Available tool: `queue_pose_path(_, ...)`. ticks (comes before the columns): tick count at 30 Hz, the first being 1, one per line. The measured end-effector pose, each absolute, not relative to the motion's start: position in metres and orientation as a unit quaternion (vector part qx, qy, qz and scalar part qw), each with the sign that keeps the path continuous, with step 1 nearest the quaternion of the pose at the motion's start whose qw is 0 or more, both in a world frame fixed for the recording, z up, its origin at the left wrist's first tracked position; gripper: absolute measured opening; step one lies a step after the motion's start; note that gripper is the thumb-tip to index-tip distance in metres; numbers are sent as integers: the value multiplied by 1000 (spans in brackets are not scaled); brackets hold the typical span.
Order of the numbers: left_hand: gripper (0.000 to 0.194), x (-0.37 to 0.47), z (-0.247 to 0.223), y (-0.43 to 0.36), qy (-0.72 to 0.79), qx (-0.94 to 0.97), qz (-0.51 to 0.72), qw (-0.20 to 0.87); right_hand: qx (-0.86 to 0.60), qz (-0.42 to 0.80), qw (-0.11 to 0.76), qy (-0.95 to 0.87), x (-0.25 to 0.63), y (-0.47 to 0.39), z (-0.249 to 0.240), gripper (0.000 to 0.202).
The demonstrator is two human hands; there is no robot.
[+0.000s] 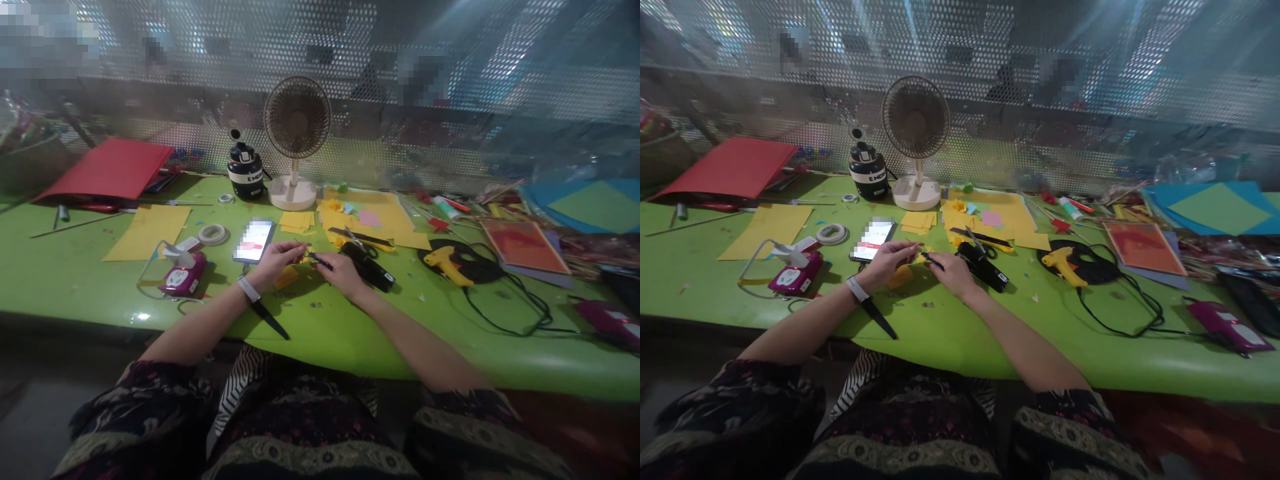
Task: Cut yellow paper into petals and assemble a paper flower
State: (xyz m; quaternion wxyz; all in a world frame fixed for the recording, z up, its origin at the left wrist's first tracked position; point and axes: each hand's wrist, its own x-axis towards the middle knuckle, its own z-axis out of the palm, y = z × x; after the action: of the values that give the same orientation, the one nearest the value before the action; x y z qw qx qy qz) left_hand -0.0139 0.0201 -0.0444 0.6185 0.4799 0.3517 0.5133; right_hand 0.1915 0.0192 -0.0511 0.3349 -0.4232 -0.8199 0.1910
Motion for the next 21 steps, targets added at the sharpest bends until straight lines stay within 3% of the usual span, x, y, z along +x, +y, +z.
queue_pose_path(12,26,-13,-42,18,361,461,518,624,-430,203,292,-830,188,11,-40,29)
queue_pose_path(21,26,-14,-46,21,359,462,561,586,-450,183,318,-814,186,10,-43,27)
